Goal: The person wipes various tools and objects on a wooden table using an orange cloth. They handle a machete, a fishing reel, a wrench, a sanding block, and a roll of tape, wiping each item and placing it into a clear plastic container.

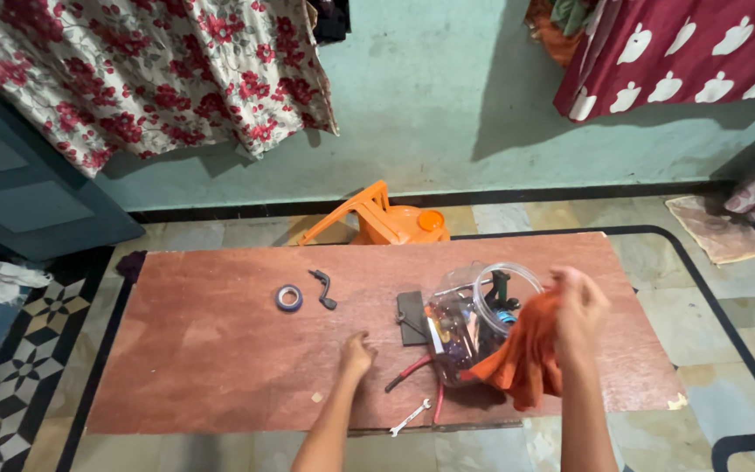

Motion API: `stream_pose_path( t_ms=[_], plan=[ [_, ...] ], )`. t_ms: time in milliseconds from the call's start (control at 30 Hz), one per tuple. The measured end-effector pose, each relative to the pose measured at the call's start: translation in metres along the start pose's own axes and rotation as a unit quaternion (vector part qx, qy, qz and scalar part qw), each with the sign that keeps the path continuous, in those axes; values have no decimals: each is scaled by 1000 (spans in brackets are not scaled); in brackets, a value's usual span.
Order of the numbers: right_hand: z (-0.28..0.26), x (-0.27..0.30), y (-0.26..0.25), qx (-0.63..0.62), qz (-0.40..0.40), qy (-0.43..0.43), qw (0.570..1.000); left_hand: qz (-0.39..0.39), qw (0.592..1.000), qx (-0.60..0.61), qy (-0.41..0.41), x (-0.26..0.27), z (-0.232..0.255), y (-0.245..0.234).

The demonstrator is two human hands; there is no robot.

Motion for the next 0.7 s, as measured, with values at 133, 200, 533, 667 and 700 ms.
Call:
stream_pose_path(
  t_ms=[133,200,533,667,700],
  plan=[
    [-30,49,-69,-178,114,87,974,-49,997,-3,68,-1,40,23],
    [-37,70,-94,-251,67,13,966,-85,991,-68,80,10,52,37],
    [-2,119,-102,-202,136,53,969,-81,957,-227,161,6,75,55],
    [-26,110,-38,167,8,-100,981,-9,888,-380,260,-6,79,77],
    [-27,106,-16,224,-27,-112,968,6,879,-387,279,-7,76,79]
  ],
)
Point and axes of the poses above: each hand's wrist, its own x-axis away from the middle knuckle, its own y-axis out of the palm, z = x × y, the point moved 3 cm from there along -x, towards the middle knuckle, and after that the axes turned 12 degrees about -x, right-handed, at the moved point
